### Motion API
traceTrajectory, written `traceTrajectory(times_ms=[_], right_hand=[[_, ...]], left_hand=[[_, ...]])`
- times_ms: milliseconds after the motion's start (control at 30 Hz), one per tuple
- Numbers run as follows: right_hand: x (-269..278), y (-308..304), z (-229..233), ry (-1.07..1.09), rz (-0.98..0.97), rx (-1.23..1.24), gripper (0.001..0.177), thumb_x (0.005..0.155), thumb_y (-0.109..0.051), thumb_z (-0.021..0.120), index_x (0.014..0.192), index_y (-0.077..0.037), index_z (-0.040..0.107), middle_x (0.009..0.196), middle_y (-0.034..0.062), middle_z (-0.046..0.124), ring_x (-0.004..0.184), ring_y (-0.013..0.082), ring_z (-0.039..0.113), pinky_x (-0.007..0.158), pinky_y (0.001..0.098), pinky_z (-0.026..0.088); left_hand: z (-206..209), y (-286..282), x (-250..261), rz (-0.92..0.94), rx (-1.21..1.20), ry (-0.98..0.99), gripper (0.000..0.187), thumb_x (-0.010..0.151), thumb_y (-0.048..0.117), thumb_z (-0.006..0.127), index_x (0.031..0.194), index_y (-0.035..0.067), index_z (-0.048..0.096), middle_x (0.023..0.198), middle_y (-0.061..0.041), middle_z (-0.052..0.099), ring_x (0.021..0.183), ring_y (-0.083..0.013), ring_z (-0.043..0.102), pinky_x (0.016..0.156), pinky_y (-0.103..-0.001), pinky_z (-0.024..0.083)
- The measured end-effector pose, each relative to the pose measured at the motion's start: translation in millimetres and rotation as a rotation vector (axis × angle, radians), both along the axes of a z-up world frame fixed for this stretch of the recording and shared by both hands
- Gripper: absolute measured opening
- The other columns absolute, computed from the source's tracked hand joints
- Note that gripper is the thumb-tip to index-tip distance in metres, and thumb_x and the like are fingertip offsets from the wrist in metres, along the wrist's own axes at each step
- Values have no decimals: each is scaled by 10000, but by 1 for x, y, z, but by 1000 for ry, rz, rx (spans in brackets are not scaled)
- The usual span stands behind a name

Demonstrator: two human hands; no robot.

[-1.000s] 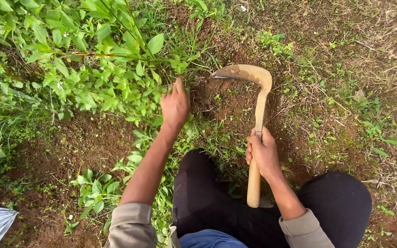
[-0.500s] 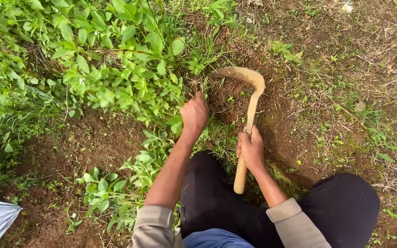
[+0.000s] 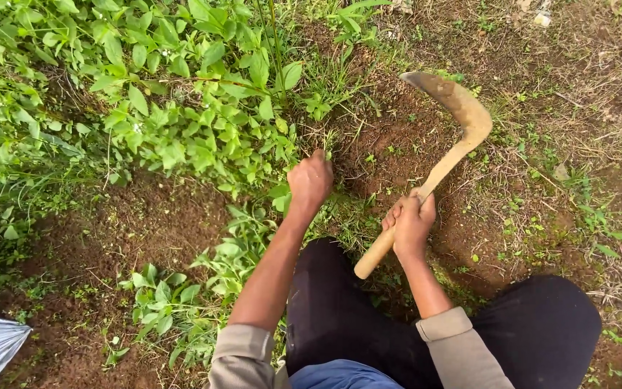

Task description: The person uses a sickle to cut weeds at the base and pulls them out by hand. The removed weeds are gathered into a pile on the ground.

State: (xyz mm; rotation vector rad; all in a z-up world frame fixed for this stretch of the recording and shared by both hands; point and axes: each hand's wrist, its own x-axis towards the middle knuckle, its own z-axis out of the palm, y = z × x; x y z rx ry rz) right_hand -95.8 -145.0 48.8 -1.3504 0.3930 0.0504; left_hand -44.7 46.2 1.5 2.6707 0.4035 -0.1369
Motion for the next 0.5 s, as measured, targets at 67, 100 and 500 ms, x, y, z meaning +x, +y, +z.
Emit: traceTrajectory(times_ms=[67,100,500], right_hand=[[-2,7,-25,7,10,-11,137,970,-65,410,1101,-67,448,586,-2,405,430,122,439,350,276,417],[-2,11,-36,12,19,-23,154,979,-62,415,1127,-80,452,598,-7,439,432,123,464,350,273,444],[-15,-1,-57,84,277,-160,271,975,-43,424,1231,21,483,622,26,486,429,138,487,334,270,458]], left_hand=[[-2,-2,0,7,-3,-6,246,1028,102,467,1064,11,693,649,-140,677,442,-194,614,375,-305,497],[-2,-3,0,14,-6,-13,244,1023,97,470,1053,8,695,649,-140,678,447,-199,619,380,-309,499],[-6,2,-26,20,-19,36,262,1014,111,460,1039,21,704,626,-122,665,472,-198,639,409,-310,523]])
